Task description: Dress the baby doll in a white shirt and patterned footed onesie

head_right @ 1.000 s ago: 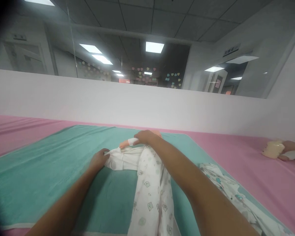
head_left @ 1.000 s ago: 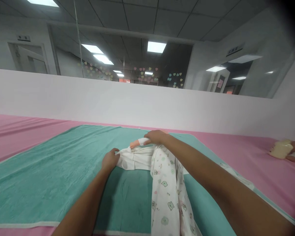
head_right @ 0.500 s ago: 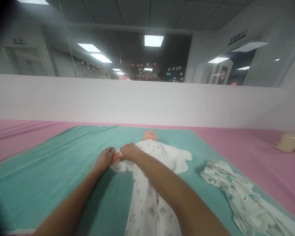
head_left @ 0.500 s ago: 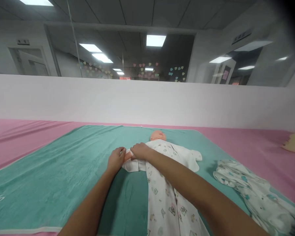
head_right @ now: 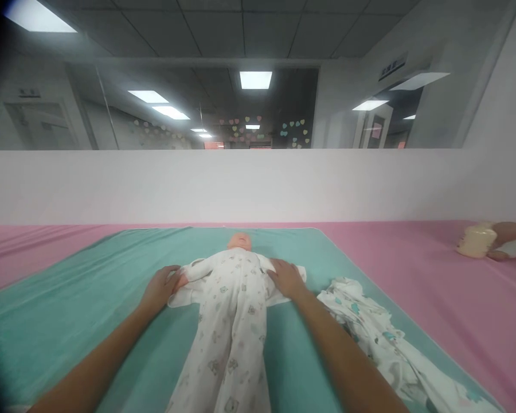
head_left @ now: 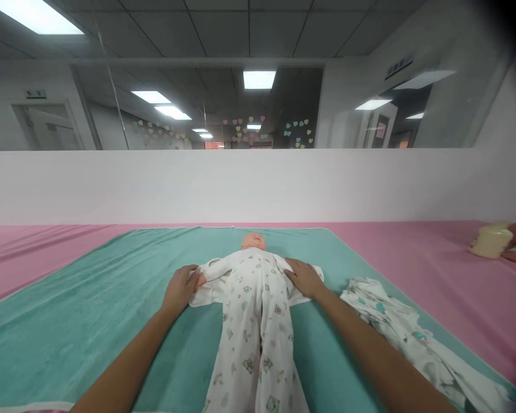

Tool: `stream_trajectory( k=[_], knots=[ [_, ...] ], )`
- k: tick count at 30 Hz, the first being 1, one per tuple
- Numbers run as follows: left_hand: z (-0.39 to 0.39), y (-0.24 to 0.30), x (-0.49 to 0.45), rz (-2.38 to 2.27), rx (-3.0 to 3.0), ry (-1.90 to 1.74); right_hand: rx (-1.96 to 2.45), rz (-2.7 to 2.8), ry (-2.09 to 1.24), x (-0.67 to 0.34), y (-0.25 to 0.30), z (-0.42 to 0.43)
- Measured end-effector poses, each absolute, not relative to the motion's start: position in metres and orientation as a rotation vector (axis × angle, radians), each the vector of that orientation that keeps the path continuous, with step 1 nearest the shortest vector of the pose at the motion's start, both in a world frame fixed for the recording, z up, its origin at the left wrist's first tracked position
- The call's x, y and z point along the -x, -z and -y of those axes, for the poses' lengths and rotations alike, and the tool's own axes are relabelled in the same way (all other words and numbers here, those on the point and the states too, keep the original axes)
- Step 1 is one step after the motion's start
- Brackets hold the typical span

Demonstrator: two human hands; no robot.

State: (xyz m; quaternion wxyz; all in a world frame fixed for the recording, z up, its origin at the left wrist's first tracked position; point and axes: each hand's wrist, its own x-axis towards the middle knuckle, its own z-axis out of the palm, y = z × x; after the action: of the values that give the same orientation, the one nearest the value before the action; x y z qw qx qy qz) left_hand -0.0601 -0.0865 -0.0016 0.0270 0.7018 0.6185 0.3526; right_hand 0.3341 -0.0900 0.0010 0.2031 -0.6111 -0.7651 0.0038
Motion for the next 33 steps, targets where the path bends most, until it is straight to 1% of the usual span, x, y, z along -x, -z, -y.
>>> stream_trajectory(
  k=[1, 4, 6, 8, 9, 11, 12, 14, 18, 22, 28, 33],
  knots=[
    [0.091, -0.002, 0.05, -1.911, -2.185, -1.097, 1.777, 2.068, 0.002, -0.35, 0.009, 0.092],
    [0.105, -0.021, 0.004, -1.885, -2.248, -1.099, 1.876, 1.933, -0.115, -0.381, 0.026, 0.093],
    [0.114, -0.039, -0.039, -1.832, -2.335, -1.067, 1.905, 1.872, -0.145, -0.39, 0.025, 0.092],
    [0.119, -0.058, -0.086, -1.695, -2.527, -0.98, 2.0, 1.744, -0.099, -0.396, 0.02, 0.091],
    [0.119, -0.067, -0.109, -1.614, -2.648, -0.874, 2.063, 1.664, -0.077, -0.398, 0.017, 0.09],
    [0.114, -0.079, -0.149, -1.572, -2.786, -0.511, 2.175, 1.536, -0.083, -0.404, 0.013, 0.09],
    [0.109, -0.082, -0.165, -1.587, -2.802, -0.297, 2.211, 1.513, -0.121, -0.407, 0.013, 0.09],
    [0.096, -0.084, -0.189, -1.618, -2.764, -0.03, 2.221, 1.542, -0.227, -0.413, 0.013, 0.089],
    [0.065, -0.076, -0.211, -1.702, -2.667, 0.216, 2.115, 1.58, -0.323, -0.419, 0.018, 0.083],
    [0.042, -0.065, -0.222, -1.729, -2.624, 0.342, 2.049, 1.503, -0.3, -0.42, 0.023, 0.078],
    [0.03, -0.053, -0.219, -1.685, -2.692, 0.296, 1.893, 1.324, -0.295, -0.425, 0.033, 0.067],
    [0.024, -0.062, -0.21, -1.531, -2.725, 0.329, 1.718, 1.26, -0.375, -0.422, 0.039, 0.058]
  ],
)
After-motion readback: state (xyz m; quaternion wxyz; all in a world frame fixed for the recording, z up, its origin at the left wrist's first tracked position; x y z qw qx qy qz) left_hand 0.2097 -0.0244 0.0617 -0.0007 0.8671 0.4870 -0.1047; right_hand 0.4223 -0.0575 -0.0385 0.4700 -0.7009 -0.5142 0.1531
